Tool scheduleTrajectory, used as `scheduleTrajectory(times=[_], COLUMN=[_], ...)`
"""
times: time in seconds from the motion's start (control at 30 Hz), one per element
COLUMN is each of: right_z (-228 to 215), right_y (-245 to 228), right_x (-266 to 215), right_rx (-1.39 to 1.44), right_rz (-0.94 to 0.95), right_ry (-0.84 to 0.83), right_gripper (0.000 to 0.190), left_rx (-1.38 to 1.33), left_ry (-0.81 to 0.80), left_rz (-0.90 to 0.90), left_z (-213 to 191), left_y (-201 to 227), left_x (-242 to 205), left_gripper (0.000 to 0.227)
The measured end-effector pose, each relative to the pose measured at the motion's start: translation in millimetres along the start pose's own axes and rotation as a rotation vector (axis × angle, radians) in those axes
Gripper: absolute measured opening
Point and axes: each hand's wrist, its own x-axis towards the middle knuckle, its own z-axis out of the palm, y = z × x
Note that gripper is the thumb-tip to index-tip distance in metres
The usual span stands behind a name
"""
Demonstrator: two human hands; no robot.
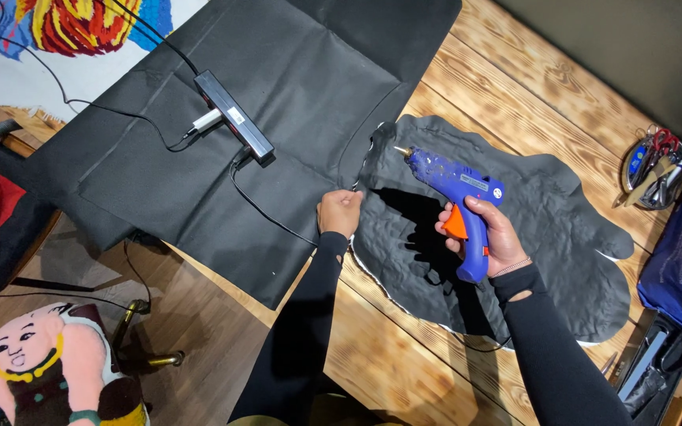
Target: Applying hot glue to attach a protective fabric backing to a decorative rug.
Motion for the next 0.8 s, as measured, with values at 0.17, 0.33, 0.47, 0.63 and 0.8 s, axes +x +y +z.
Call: scheduleTrajectory(times=[0.17, 0.33, 0.47, 0.63, 0.8], right_z=[-3.7, -11.9, -19.3, -21.0, -12.4], right_y=[3.3, 10.5, 18.4, 29.1, 35.5], right_x=[-8.2, -16.5, -22.5, -29.3, -40.2], right_rx=[0.003, 0.030, 0.062, 0.068, 0.068], right_rz=[-0.004, -0.004, 0.010, 0.011, -0.018], right_ry=[0.009, 0.042, 0.034, 0.047, 0.078], right_gripper=[0.035, 0.036, 0.036, 0.036, 0.036], left_rx=[0.010, -0.002, -0.072, 0.158, -0.256], left_ry=[0.031, 0.015, -0.026, -0.310, -0.253], left_rz=[0.155, 0.082, 0.285, 0.077, -0.033], left_z=[22.3, 18.5, -0.4, -18.0, -11.7], left_y=[-17.6, -12.9, -23.0, -53.4, -60.3], left_x=[20.0, 18.6, -6.0, -48.3, -46.5], left_gripper=[0.037, 0.036, 0.048, 0.045, 0.039])
